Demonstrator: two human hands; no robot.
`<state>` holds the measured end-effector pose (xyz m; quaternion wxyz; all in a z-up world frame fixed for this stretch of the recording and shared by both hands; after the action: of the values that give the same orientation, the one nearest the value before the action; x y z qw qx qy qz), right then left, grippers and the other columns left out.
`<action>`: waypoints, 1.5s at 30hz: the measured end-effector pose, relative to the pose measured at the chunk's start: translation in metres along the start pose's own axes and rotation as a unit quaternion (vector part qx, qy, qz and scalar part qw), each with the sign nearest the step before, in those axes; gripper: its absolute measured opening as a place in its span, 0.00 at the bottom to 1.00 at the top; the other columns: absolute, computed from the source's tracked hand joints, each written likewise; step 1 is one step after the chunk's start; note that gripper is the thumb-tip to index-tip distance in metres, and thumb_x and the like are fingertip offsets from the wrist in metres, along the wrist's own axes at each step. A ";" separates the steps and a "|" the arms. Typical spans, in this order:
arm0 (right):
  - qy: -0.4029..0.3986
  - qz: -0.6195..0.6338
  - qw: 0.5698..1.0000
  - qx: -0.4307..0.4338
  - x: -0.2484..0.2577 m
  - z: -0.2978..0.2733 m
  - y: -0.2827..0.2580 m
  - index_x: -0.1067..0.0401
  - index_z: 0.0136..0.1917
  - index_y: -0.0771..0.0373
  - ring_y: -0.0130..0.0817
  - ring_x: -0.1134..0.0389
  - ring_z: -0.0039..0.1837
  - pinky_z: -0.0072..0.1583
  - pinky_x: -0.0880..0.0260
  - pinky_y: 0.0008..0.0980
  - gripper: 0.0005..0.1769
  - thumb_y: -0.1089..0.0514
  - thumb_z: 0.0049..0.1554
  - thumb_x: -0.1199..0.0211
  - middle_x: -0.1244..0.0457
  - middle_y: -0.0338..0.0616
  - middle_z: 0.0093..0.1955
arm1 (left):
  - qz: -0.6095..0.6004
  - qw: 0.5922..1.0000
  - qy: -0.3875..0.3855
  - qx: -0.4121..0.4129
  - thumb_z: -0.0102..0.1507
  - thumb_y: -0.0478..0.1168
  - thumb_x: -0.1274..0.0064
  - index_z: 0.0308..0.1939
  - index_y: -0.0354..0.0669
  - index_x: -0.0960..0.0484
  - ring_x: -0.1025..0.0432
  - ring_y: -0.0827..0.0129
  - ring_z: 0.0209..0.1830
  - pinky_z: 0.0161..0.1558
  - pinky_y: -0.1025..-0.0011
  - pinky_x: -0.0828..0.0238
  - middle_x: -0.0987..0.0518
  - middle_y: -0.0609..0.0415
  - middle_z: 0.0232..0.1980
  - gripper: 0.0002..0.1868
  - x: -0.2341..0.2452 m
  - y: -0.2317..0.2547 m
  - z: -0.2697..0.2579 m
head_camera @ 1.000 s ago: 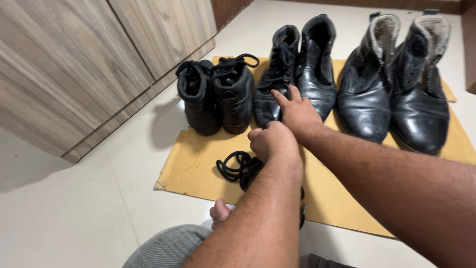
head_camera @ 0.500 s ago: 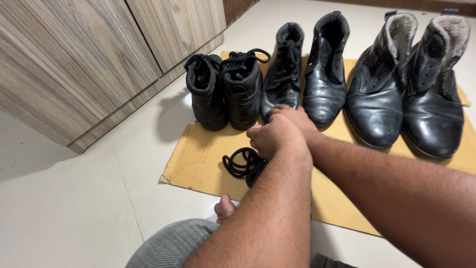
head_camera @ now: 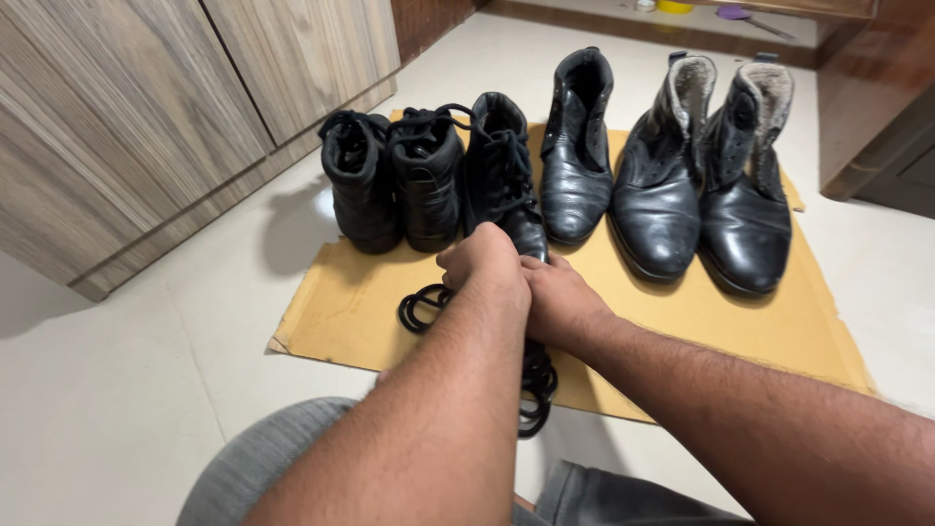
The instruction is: The person sits on the floor and laces a black leather boot by threading the laces through the eyelets and tying them. They then pick up a second boot and begin lacing it in the same manner.
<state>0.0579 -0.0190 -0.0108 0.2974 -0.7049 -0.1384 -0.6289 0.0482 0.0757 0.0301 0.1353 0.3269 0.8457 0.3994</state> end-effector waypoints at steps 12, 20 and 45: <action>0.048 0.022 0.991 0.127 -0.005 -0.063 0.062 0.27 0.61 0.59 0.48 0.37 0.68 0.70 0.37 0.42 0.35 0.55 0.38 0.27 0.35 0.45 0.65 | 0.531 0.783 -0.177 -0.273 0.59 0.44 0.46 0.58 0.35 0.19 0.21 0.55 0.52 0.52 0.61 0.23 0.20 0.40 0.59 0.25 -0.032 -0.009 -0.009; 0.027 0.020 0.992 0.119 0.002 -0.111 0.067 0.25 0.58 0.63 0.48 0.37 0.69 0.69 0.39 0.42 0.32 0.58 0.38 0.27 0.36 0.48 0.69 | 0.764 0.484 -0.270 -0.330 0.61 0.43 0.47 0.59 0.42 0.16 0.27 0.55 0.61 0.59 0.59 0.30 0.21 0.45 0.63 0.23 -0.012 -0.071 -0.010; -0.188 0.130 0.958 0.172 0.023 -0.175 0.035 0.22 0.60 0.62 0.43 0.33 0.71 0.69 0.35 0.39 0.19 0.55 0.56 0.40 0.34 0.44 0.70 | 0.580 0.715 -0.238 -0.308 0.52 0.47 0.33 0.48 0.35 0.15 0.20 0.57 0.51 0.54 0.64 0.24 0.15 0.43 0.51 0.25 -0.009 -0.057 -0.025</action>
<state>-0.0592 -0.1543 0.0084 0.4616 -0.7604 -0.2052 -0.4081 0.0170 0.0287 0.0019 0.1670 0.7780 0.2600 0.5471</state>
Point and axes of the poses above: each hand's wrist, its own z-axis towards the middle knuckle, its own x-axis out of the back of the hand, y = z × x, the point moved 2 cm from there along z, towards the middle knuckle
